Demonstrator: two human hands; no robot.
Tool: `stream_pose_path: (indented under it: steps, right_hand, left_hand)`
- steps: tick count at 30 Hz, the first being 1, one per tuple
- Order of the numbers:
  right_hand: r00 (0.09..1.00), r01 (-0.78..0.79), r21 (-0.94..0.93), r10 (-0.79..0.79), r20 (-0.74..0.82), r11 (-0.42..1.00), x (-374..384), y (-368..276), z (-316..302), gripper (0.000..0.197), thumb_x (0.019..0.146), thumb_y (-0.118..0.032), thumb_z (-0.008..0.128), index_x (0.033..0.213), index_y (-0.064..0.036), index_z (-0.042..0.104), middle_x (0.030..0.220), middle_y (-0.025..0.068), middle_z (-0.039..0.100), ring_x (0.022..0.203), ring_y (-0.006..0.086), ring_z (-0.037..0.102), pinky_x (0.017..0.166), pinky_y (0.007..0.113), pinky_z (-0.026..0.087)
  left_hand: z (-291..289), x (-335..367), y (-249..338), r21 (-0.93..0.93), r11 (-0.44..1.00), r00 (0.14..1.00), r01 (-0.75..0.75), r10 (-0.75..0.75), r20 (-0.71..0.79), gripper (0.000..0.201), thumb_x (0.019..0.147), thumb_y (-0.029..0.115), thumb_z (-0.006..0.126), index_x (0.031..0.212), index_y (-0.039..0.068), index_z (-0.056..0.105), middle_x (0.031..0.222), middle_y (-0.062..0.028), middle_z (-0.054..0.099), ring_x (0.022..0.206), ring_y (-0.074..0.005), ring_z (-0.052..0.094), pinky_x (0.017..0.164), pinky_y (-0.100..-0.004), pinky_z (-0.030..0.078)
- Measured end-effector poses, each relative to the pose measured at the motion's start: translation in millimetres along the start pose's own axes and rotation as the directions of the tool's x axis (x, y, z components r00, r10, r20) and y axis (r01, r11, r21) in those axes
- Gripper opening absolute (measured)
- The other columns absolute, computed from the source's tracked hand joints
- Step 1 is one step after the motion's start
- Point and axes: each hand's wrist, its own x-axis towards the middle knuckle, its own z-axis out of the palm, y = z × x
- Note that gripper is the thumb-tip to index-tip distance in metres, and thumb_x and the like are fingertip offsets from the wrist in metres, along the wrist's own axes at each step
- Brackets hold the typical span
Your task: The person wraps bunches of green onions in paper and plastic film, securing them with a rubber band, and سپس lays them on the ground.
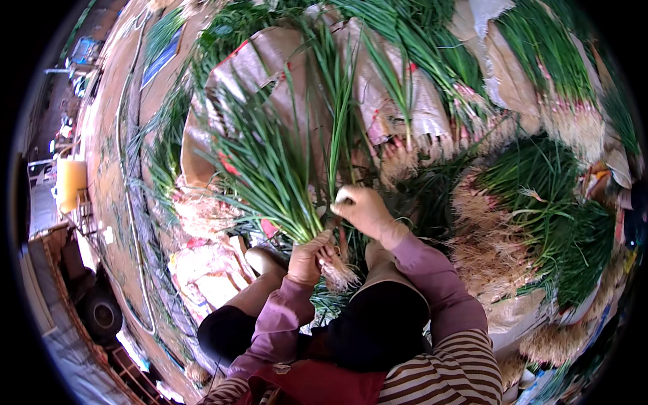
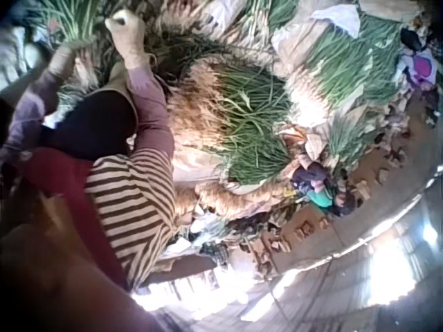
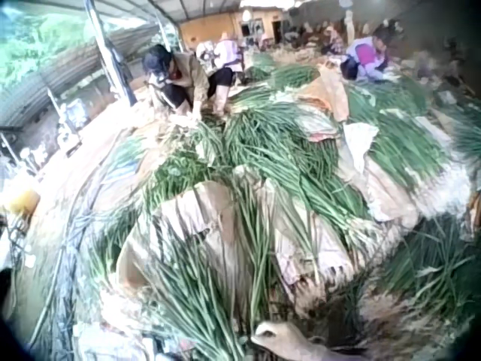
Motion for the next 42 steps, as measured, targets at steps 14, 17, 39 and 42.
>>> stream_pose_path:
  steps: [14,17,39,42]
  right_hand:
    - [0.835,-0.518,0.557,0.525,0.165,0.649,-3,17,24,0.014,0.082,-0.008,0.056,0.074,0.0032,0.059,0.058,0.0077,0.057,0.044,0.0097,0.051,0.039,0.021,0.037]
    - [0.768,-0.636,0.372,0.505,0.395,0.676,-26,38,19,0.015,0.082,-0.011,0.054,0.081,0.0011,0.062,0.061,0.0077,0.059,0.046,0.0111,0.053,0.041,0.022,0.039]
    - [0.890,-0.139,-0.210,0.215,0.402,0.968,3,70,-45,0.032,0.085,-0.030,0.053,0.080,0.0009,0.059,0.069,0.0129,0.059,0.065,0.0217,0.055,0.064,0.036,0.043]
    - [0.832,-0.142,-0.327,0.292,0.472,0.934,16,27,-104,0.031,0.079,-0.032,0.058,0.074,-0.0016,0.061,0.076,0.0097,0.061,0.073,0.0222,0.058,0.074,0.034,0.043]
  left_hand:
    - [4,0,-8,0.004,0.999,0.988,-0.038,0.038,-0.152,0.009,0.078,0.004,0.059,0.084,-0.003,0.061,0.061,-0.0086,0.059,0.048,-0.0127,0.051,0.049,-0.0227,0.044]
    - [10,-4,-1,-0.067,0.997,0.990,-0.024,0.014,-0.139,0.013,0.080,0.010,0.058,0.080,-0.003,0.062,0.055,-0.0075,0.056,0.045,-0.0127,0.050,0.046,-0.0214,0.041]
    - [-7,-11,12,-0.233,0.953,0.981,-0.192,0.196,-0.007,0.025,0.080,0.018,0.058,0.094,-0.002,0.053,0.072,-0.0127,0.058,0.051,-0.0185,0.056,0.043,-0.0235,0.044]
    - [-5,-14,32,-0.358,0.884,0.928,-0.300,0.358,0.107,0.026,0.077,0.023,0.062,0.088,0.002,0.051,0.072,-0.0043,0.049,0.074,-0.0173,0.052,0.069,-0.0296,0.045]
